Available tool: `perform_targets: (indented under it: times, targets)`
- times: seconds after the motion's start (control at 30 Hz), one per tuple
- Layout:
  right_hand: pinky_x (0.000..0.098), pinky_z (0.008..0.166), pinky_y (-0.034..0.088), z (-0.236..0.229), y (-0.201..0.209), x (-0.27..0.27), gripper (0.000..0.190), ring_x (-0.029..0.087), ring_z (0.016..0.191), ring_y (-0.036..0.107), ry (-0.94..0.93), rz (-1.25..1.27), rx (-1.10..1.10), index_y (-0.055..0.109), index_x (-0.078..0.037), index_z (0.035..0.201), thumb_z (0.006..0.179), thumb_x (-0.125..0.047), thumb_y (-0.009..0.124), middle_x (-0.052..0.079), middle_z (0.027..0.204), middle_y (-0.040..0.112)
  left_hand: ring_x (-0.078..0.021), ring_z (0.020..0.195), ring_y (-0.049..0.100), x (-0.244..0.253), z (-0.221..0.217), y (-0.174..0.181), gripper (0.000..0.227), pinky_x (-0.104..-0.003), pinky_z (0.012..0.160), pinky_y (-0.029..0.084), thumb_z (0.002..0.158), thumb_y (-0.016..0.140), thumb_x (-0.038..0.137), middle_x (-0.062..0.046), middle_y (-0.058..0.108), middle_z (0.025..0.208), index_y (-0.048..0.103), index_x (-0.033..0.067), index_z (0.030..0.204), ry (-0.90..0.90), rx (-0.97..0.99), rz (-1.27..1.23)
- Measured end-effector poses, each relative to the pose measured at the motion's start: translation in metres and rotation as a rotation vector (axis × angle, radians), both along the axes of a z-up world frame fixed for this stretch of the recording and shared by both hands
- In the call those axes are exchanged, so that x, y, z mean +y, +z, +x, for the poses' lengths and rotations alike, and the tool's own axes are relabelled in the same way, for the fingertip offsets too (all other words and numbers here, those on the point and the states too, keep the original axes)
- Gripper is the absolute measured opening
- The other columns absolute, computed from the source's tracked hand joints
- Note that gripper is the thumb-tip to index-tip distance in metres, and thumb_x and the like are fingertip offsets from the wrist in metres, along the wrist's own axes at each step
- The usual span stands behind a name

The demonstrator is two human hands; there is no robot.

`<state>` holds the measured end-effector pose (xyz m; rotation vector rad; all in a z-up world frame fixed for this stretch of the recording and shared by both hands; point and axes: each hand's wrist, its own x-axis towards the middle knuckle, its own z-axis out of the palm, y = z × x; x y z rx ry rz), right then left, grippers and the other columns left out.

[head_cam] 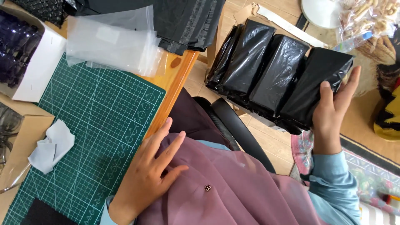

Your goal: The person cleans a pair of eyeglasses with a white cloth, then places them into a small plastic bag. They wrap the bag in bubble wrap, place it into a cardboard box, and seal the box. Finally, they put the box into a black shipping bag. The person repeats the cleaning and bagging process with a second pair of glasses.

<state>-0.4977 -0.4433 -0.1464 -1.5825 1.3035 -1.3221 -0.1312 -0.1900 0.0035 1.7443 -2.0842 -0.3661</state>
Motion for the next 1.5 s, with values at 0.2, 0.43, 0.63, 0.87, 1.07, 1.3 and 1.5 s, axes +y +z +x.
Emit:
perform_targets:
  times: [0.2,0.43,0.63,0.87,1.07,1.3,1.5]
  targets:
    - [0.0573,0.093,0.043,0.014,0.026,0.000,0.033,0.049,0.114,0.051,-0.175,-0.385,0.863,0.060,0.012,0.142,0.113,-0.005,0.059,0.033,0.136,0.054,-0.0337,0.137,0.058,-0.001,0.006,0.005,0.055,-0.047,0.116,0.047,0.101,0.069,0.026,-0.018,0.052,0.155,0.052,0.0040,0.148,0.034,0.074,-0.068]
    - [0.0535,0.048,0.045,-0.030,-0.031,-0.016,0.036,0.045,0.066,0.067,-0.451,-0.356,1.265,0.068,-0.001,0.111,0.120,-0.034,0.082,0.022,0.086,0.070,-0.0333,0.123,0.066,0.013,0.011,0.006,0.048,-0.047,0.108,0.052,0.097,0.078,0.014,-0.018,0.062,0.142,0.060,-0.0033,0.139,-0.029,0.034,-0.210]
    - [0.0404,0.052,0.034,-0.070,-0.076,-0.036,0.101,0.024,0.059,0.057,-0.474,-0.525,1.161,0.054,-0.011,0.085,0.162,-0.042,0.112,0.009,0.067,0.042,-0.0253,0.121,0.064,0.045,0.015,0.019,0.049,-0.040,0.106,0.052,0.096,0.081,0.019,-0.010,0.065,0.139,0.063,0.0057,0.139,0.077,-0.062,-0.269]
    - [0.0529,0.086,0.048,0.191,0.138,0.093,0.036,0.053,0.105,0.051,0.326,-0.854,0.363,0.035,0.025,0.138,0.124,0.002,0.060,0.043,0.133,0.044,-0.0218,0.112,0.063,0.107,0.035,0.021,0.064,-0.036,0.094,0.053,0.088,0.088,0.028,-0.004,0.065,0.140,0.062,0.0105,0.144,0.290,-0.252,-0.311]
    - [0.0554,0.102,0.050,0.295,0.199,0.152,0.035,0.052,0.129,0.056,0.874,-0.915,0.257,0.055,0.017,0.143,0.115,-0.002,0.063,0.039,0.143,0.052,-0.0268,0.103,0.065,0.151,0.072,0.028,0.070,-0.043,0.083,0.054,0.080,0.087,0.034,-0.008,0.066,0.126,0.059,0.0109,0.141,0.501,-0.338,-0.118]
    - [0.0511,0.094,0.049,0.423,0.231,0.197,0.022,0.044,0.111,0.061,1.305,-1.036,0.176,0.066,0.010,0.133,0.112,0.007,0.067,0.027,0.123,0.068,-0.0314,0.098,0.066,0.169,0.127,0.006,0.070,-0.047,0.078,0.057,0.082,0.087,0.027,-0.010,0.070,0.114,0.060,0.0051,0.143,0.554,-0.180,-0.117]
    - [0.0484,0.076,0.046,0.511,0.255,0.274,0.019,0.040,0.093,0.058,1.578,-1.315,0.079,0.070,0.005,0.131,0.113,-0.002,0.067,0.022,0.109,0.067,-0.0339,0.093,0.071,0.183,0.147,-0.001,0.049,-0.049,0.070,0.056,0.082,0.088,0.024,-0.011,0.072,0.099,0.065,0.0076,0.122,0.648,-0.291,-0.243]
